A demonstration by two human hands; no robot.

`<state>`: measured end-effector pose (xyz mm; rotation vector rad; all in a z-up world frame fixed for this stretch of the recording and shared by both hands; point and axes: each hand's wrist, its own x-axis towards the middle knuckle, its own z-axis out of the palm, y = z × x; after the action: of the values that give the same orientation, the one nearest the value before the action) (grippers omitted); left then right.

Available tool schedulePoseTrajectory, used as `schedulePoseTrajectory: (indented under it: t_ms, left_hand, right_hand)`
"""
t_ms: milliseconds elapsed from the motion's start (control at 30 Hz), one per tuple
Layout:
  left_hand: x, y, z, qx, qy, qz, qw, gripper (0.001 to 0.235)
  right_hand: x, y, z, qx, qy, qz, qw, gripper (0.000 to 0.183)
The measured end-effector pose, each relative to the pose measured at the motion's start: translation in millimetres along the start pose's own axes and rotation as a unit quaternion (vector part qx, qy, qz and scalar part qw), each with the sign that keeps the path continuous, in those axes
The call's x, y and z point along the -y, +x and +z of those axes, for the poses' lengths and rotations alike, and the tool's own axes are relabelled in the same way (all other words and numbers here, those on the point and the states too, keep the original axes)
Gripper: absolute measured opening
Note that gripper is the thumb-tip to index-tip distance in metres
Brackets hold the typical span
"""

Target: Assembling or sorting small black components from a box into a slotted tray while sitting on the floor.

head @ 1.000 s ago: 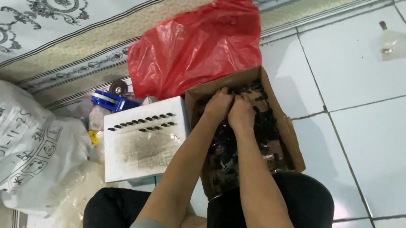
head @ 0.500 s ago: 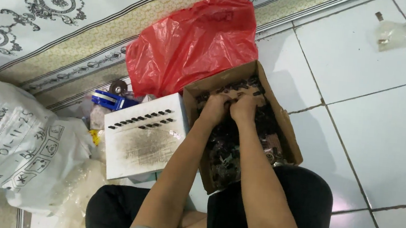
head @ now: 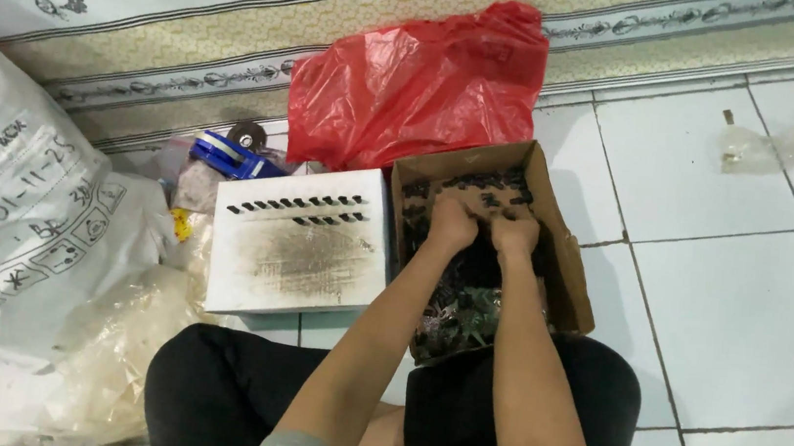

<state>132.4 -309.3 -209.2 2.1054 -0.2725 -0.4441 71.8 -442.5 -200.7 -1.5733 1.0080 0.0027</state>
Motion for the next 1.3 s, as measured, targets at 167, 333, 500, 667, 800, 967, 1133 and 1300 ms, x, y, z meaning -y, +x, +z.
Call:
schedulePoseTrajectory:
  t_ms: [167, 333, 500, 667, 800, 967, 1133, 1300]
  left_hand:
    - [-88, -79, -85, 0.018, -0.045, -0.026, 0.998, 0.038]
    - [-68, -136, -153, -0.005, -0.196, 0.009, 0.981, 0.031]
    - [-65, -233, -235, -0.039, -0.361, 0.015, 0.932, 0.026]
    - [-22, -264, -253, -0.060, -0.450, 0.024, 0.890, 0.028]
    - [6, -257, -247, -0.063, -0.522, 0.053, 0.849, 0.023]
    - [11, -253, -255, -0.056, -0.545, 0.071, 0.834, 0.022]
    - [6, -253, -263, -0.060, -0.532, 0.083, 0.841, 0.021]
    - [7, -252, -270, -0.083, -0.497, 0.106, 0.857, 0.018]
  right_hand:
    - [24, -38, -7, -0.003, -0.040, -0.029, 0.999, 0.025]
    - [47, -85, -15, 0.028, -0.046, -0.056, 0.997, 0.040]
    - [73, -146, -31, 0.024, -0.101, -0.158, 0.982, 0.038]
    - [88, -265, 14, 0.123, 0.040, -0.194, 0.972, 0.020]
    - [72, -308, 59, 0.190, 0.064, -0.271, 0.942, 0.011]
    - [72, -312, 92, 0.173, 0.030, -0.352, 0.919, 0.010]
    - [76, -307, 111, 0.156, 0.014, -0.397, 0.904, 0.008]
    - [80, -310, 117, 0.119, -0.038, -0.474, 0.872, 0.010]
